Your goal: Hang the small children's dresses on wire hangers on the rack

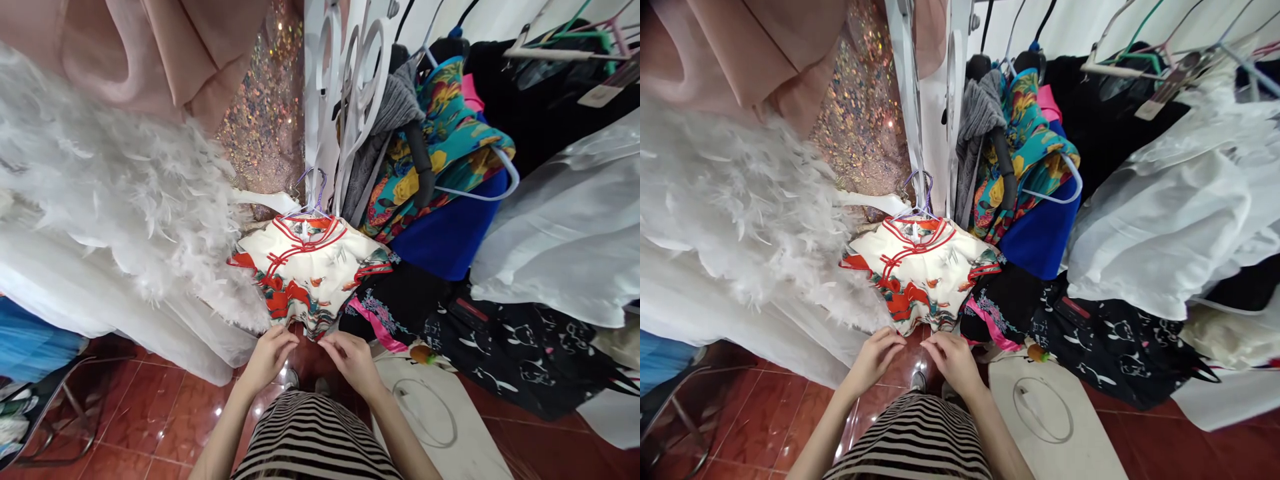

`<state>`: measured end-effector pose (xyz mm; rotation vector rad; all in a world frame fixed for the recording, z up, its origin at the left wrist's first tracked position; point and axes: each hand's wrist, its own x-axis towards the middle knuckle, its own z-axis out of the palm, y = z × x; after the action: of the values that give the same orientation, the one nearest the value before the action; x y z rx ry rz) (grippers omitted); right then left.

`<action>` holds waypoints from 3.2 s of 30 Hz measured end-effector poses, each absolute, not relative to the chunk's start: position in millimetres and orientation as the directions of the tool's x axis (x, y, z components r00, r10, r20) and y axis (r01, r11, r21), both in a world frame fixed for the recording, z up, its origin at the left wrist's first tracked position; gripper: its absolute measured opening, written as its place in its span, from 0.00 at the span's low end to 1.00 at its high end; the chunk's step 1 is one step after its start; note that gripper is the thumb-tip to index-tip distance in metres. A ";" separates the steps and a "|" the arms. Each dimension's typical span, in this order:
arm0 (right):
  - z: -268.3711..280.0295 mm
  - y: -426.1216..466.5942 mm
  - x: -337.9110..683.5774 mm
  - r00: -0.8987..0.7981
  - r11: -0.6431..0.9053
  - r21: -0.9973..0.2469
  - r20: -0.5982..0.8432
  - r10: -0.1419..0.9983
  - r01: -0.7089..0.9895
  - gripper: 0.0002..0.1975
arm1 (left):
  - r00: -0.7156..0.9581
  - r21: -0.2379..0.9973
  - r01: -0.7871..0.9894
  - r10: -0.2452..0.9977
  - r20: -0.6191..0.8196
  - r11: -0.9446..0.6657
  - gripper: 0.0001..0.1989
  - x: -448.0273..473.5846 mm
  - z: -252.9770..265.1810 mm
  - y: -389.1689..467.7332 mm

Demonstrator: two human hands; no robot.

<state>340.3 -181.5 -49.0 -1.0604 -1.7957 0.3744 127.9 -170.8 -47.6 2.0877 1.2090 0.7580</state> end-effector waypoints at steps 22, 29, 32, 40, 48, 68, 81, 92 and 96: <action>-98.9 -171.1 347.5 -0.056 0.374 -0.731 0.420 0.906 0.571 0.27 | 0.198 0.706 0.637 0.950 0.240 -0.311 0.31 117.2 -72.0 -171.9; -89.1 -170.0 350.1 0.043 0.334 -0.802 0.406 0.913 0.495 0.12 | 0.242 0.719 0.616 0.946 0.214 -0.320 0.25 119.7 -68.2 -167.2; -70.0 -171.4 351.6 0.053 0.346 -0.834 0.406 0.912 0.430 0.12 | 0.323 0.779 0.550 0.937 0.133 -0.301 0.16 125.2 -61.8 -167.0; -49.1 -173.1 346.9 0.103 0.370 -0.846 0.437 0.893 0.385 0.17 | 0.363 0.777 0.561 0.929 0.079 -0.285 0.29 137.6 -42.4 -173.2; -40.7 -167.6 342.4 0.014 0.289 -0.899 0.310 0.951 0.328 0.20 | 0.287 0.816 0.550 0.958 0.019 -0.181 0.28 131.0 -39.3 -174.3; -26.5 -131.4 335.7 -0.094 0.283 -0.912 0.267 0.959 0.297 0.18 | 0.248 0.837 0.522 0.968 0.037 -0.166 0.24 111.2 -46.6 -183.6; 10.2 -52.6 350.4 -0.104 0.550 -0.482 0.681 0.725 0.682 0.19 | 0.238 0.830 0.538 0.971 0.017 -0.147 0.23 89.3 -53.1 -200.1; 11.4 13.2 345.1 0.035 0.249 -0.374 0.609 0.792 0.893 0.16 | 0.195 0.815 0.571 0.981 -0.024 -0.094 0.24 65.6 -57.2 -211.9; 19.7 13.4 340.4 0.041 0.177 -0.323 0.569 0.821 0.930 0.18 | 0.204 0.825 0.562 0.977 -0.068 -0.060 0.23 59.6 -58.0 -213.3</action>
<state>340.4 13.4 19.7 -1.6565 -1.7905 -0.2074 59.6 -213.3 -58.0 1.7233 1.4537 0.6924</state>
